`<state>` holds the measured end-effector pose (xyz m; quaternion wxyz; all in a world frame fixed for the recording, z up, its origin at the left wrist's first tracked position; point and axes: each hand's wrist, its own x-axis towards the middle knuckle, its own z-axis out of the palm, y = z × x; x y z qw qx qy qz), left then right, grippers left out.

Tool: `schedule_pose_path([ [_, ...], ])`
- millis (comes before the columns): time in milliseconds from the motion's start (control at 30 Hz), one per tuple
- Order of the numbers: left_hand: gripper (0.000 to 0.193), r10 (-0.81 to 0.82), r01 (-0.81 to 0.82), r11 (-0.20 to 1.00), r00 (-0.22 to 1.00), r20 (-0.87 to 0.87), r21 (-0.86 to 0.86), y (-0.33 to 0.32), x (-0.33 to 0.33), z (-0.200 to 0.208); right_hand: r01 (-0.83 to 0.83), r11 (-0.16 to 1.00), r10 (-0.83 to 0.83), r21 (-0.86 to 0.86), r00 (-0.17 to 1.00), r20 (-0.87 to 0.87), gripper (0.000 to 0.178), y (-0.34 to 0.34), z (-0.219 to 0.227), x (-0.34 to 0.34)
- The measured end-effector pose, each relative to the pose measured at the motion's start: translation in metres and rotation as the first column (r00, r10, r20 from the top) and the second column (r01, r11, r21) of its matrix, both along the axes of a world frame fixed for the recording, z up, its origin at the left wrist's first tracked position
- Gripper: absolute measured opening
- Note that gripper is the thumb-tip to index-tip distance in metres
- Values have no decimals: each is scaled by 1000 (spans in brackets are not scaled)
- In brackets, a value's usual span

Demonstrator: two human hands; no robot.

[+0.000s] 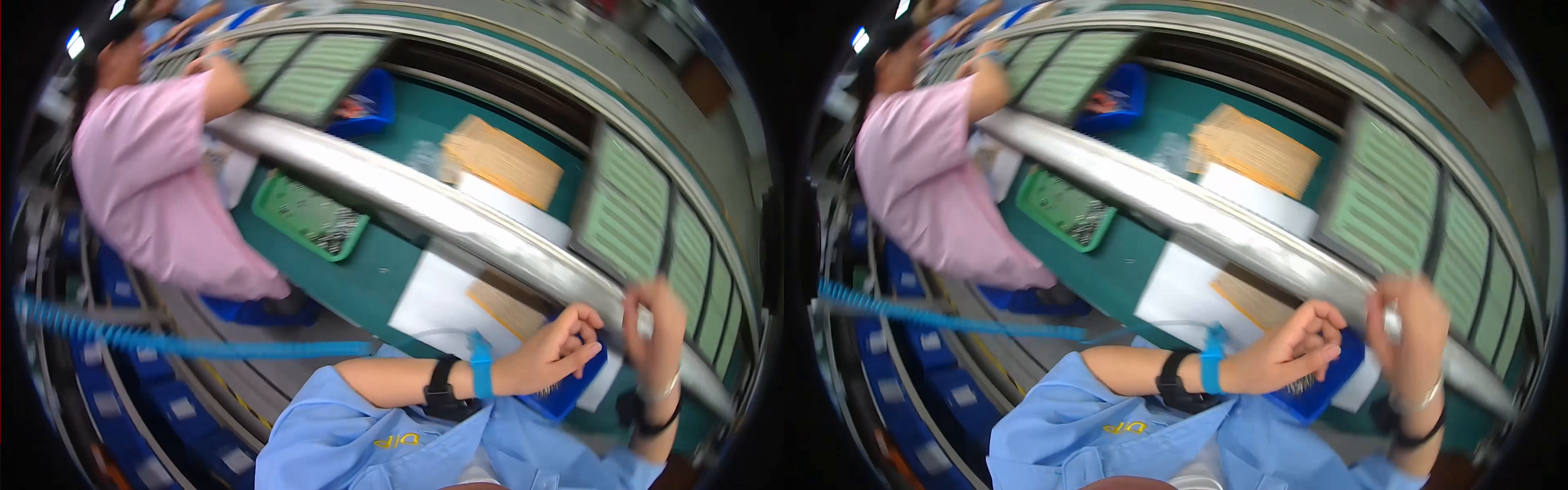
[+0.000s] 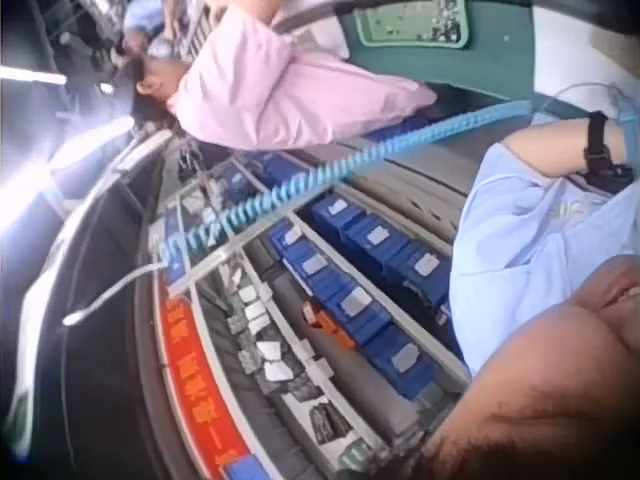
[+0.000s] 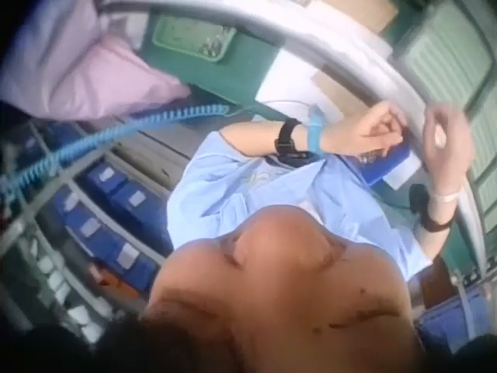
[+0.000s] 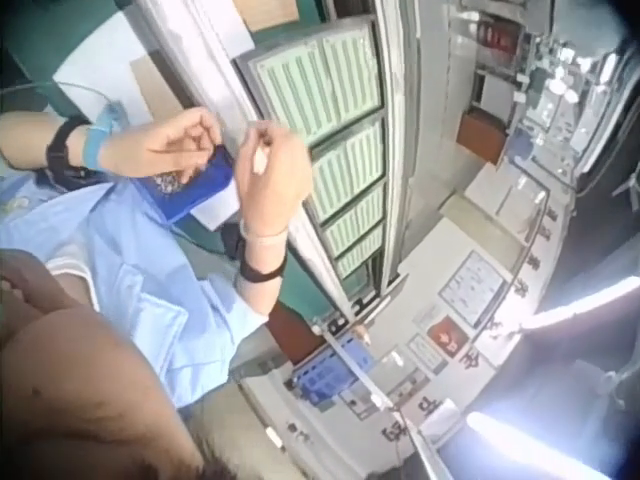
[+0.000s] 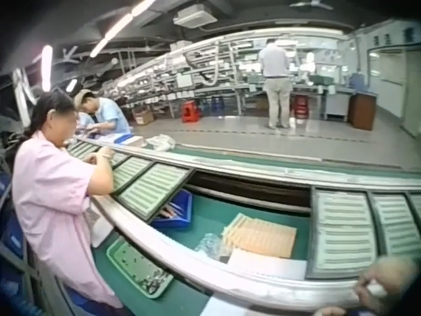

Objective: The person picks up small metal components from a blue bin by hand and places them into slots on a circuit board. This process is repeated multiple times before the person presses down on the board and slides it along the assembly line.

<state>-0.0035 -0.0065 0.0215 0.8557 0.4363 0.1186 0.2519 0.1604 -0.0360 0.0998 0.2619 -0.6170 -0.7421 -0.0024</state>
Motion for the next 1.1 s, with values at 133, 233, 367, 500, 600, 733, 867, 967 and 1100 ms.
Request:
schedule_pose_path([
  [133, 13, 250, 283, 18, 927, -279, 959, -10, 14, -18, 158, 985, -162, -70, 985, -57, 13, 70, 5, 71],
  [233, 14, 366, 395, -247, 883, -293, 885, -16, 22, -31, 237, 954, -235, -182, 972, 31, 20, 116, -15, 119],
  [367, 11, 288, 435, -207, 883, -370, 876, -16, 20, -30, 323, 918, -315, -228, 946, 71, 21, 136, -42, 120],
  [500, 10, 228, 453, -166, 882, -413, 876, -15, 17, -29, 334, 918, -329, -215, 942, 61, 20, 146, -47, 113],
  [600, 12, 216, 401, -108, 903, -372, 910, -13, 14, -30, 355, 909, -349, -220, 935, 65, 20, 152, -47, 107],
  [733, 14, 181, 304, 9, 936, -301, 952, -11, 15, -29, 331, 922, -322, -203, 944, 75, 19, 156, -49, 103],
  [867, 18, 145, 269, 92, 949, -280, 959, -10, 18, -27, 333, 924, -324, -189, 943, 76, 17, 159, -50, 103],
  [967, 20, 124, 233, 144, 960, -252, 962, -8, 22, -27, 356, 926, -325, -127, 922, 212, 16, 159, -44, 105],
  [1100, 18, 137, 134, 237, 976, -169, 962, -6, 18, -28, 387, 912, -325, -137, 884, 336, 16, 162, -30, 98],
])
